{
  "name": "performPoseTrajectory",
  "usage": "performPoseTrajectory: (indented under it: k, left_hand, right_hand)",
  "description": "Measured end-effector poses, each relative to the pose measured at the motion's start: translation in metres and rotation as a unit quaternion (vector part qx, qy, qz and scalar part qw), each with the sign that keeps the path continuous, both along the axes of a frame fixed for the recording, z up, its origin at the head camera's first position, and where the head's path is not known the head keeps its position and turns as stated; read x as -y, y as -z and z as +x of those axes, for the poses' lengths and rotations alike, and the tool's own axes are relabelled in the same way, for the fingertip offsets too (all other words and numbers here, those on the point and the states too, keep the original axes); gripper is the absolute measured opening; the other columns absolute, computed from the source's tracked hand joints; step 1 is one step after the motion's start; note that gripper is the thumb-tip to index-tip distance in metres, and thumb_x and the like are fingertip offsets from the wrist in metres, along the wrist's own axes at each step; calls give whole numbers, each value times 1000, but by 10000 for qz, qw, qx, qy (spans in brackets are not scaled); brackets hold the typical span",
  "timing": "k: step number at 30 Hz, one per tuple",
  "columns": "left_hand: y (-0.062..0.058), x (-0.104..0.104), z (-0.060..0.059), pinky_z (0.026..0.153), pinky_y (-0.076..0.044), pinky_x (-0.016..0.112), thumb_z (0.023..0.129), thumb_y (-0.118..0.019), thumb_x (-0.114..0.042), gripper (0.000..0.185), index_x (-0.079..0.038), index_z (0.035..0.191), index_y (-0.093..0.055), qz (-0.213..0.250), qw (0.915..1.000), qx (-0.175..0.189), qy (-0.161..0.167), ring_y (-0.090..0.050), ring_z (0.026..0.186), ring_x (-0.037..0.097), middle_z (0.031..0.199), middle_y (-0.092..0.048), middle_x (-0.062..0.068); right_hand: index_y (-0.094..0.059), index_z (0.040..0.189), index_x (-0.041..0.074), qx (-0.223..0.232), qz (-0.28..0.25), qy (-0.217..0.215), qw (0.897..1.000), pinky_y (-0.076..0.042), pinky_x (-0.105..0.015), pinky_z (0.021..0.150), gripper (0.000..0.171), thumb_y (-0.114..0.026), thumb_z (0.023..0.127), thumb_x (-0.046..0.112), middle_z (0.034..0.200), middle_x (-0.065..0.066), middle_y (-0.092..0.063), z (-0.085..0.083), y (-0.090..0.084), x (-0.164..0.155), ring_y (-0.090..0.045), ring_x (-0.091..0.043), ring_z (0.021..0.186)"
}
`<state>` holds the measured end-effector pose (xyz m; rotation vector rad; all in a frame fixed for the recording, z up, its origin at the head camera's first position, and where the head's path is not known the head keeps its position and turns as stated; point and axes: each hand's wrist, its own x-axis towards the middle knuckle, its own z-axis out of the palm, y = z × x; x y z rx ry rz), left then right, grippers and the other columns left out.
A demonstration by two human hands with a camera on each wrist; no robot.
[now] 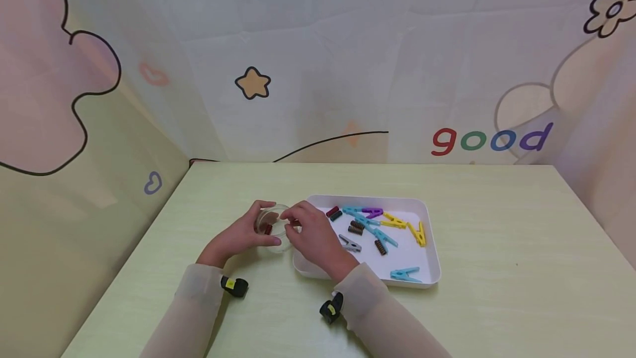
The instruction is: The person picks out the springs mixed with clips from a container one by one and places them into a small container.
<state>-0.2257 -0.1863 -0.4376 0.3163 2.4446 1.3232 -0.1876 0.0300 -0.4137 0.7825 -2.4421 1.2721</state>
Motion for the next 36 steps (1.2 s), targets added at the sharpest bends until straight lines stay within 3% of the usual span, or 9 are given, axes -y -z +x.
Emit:
performPoseTrajectory:
  k: [8, 18, 28, 36]
  left_hand:
    - [1, 1, -1, 97, -40, 38, 69, -86, -46, 95, -32, 143, -28, 14, 10000, -37, 20, -53, 109, 18, 139, -53, 1]
    - [2, 1, -3, 89, -40, 34, 72, -85, -40, 92, -28, 143, -28, 98, 9998, -69, 148, -52, 102, 21, 124, -58, 6]
    - [2, 1, -3, 96, -39, 37, 70, -86, -43, 93, -29, 142, -29, 108, 9998, -88, 128, -53, 110, 19, 131, -56, 3]
    - [1, 1, -1, 101, -40, 40, 65, -87, -48, 98, -31, 142, -30, 55, 9999, -93, 39, -53, 114, 18, 132, -55, 1]
  right_hand:
    - [-70, 104, 9, 222, 95, 130, 9996, -56, -28, 83, 16, -67, 89, 5, 101, -2, -63, -1, -6, -5, -68, -14, 91]
    - [-69, 106, 9, 394, 199, 122, 9990, -56, -30, 85, 18, -67, 89, 7, 104, -6, -64, -3, -12, -10, -69, -16, 93]
    - [-69, 108, 11, 644, 379, 202, 9970, -57, -32, 82, 20, -70, 88, 8, 107, -3, -64, -5, -16, -14, -68, -18, 92]
    - [-69, 107, 9, 539, 594, 211, 9966, -57, -32, 82, 20, -70, 87, 10, 107, -4, -64, -8, -18, -21, -67, -19, 92]
